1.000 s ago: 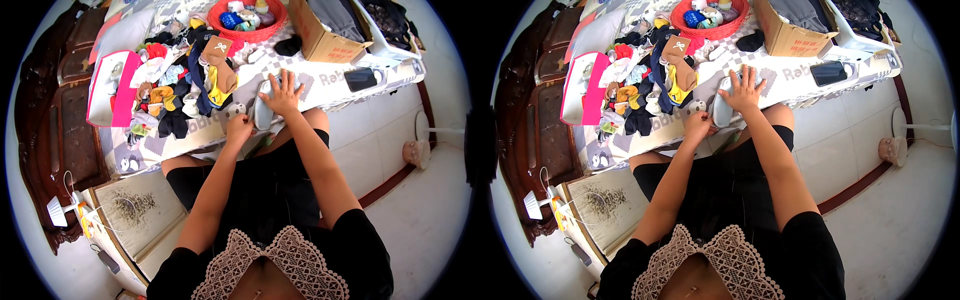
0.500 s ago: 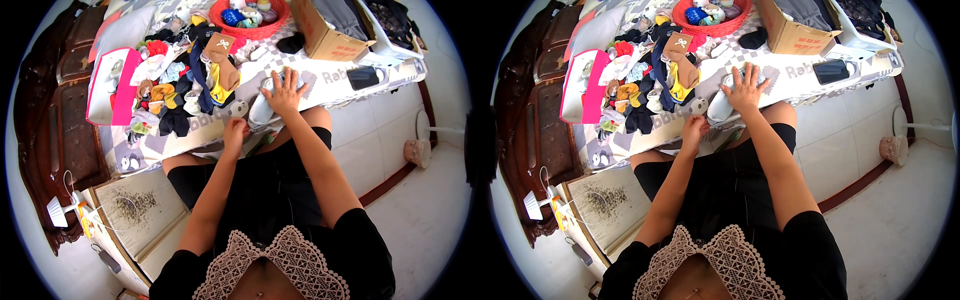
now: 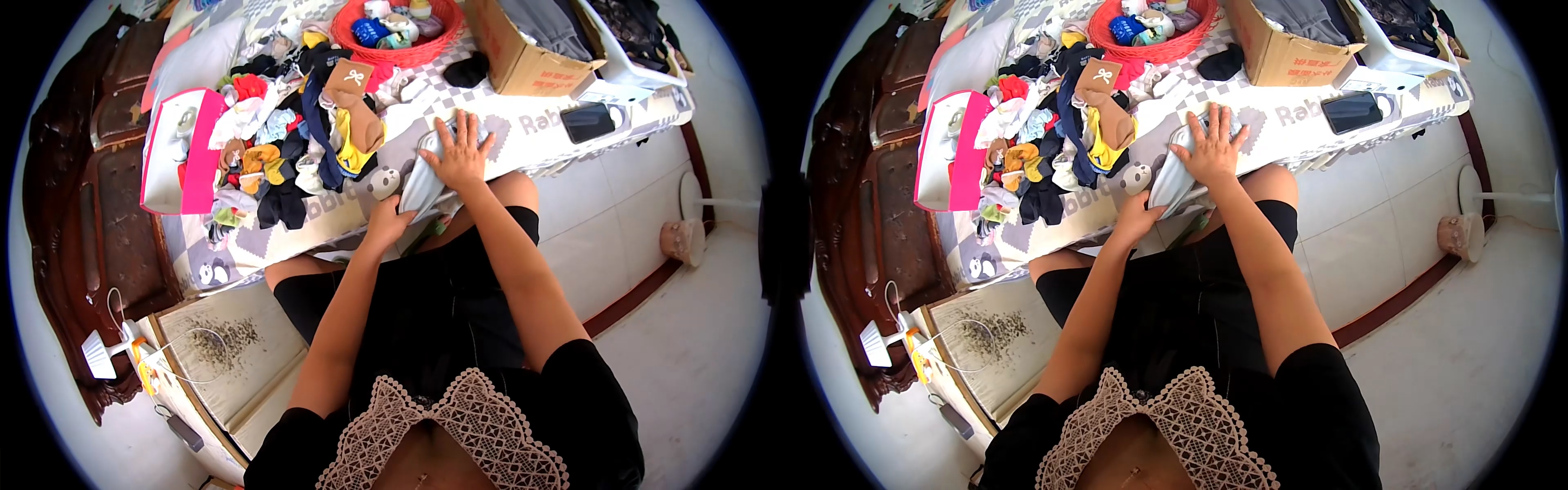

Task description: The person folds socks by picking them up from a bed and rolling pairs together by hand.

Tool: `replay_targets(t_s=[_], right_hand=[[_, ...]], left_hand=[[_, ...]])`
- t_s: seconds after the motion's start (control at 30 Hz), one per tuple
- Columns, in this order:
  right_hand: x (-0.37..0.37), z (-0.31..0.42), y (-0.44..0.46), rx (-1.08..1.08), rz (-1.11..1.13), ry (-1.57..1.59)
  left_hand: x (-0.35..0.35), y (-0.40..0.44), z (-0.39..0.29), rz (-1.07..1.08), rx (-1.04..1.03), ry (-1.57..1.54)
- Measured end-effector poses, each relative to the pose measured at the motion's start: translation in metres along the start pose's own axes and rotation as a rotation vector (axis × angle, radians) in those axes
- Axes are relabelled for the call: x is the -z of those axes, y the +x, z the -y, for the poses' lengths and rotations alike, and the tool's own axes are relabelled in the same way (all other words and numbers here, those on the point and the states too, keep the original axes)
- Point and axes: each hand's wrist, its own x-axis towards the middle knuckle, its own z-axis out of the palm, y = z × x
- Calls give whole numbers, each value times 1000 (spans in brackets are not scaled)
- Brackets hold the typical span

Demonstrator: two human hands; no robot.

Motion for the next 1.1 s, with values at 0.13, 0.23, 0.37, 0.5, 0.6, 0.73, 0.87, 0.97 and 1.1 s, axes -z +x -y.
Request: replay_targets(t_s=[0.13,0.23,0.37,0.5,0.6,0.73,0.87,0.97,1.1], right_hand=[[2,-13,-1,150,-8,69],[-10,-32,3,222,-60,278],[-25,-53,10,-121,-520,667],[-21,-59,16,-88,-459,455],[-13,-55,23,-171,-396,527],[3,-48,26,-91,-465,540],[-6,-47,25,-19,-450,550],[-4,-47,23,-48,-476,513],[36,-43,-11,109,-342,602]], left_hand=[[-22,-9,-9,-22,-79,-172],[-36,-17,-10,44,-1,-387],[-49,-15,4,52,10,-472],[-48,-17,-12,36,50,-505],[-50,-10,-11,11,87,-440],[-53,-7,-6,15,82,-482],[-58,-7,-1,44,90,-495],[-59,-6,-3,76,107,-540],[-50,-10,-9,197,218,-721]])
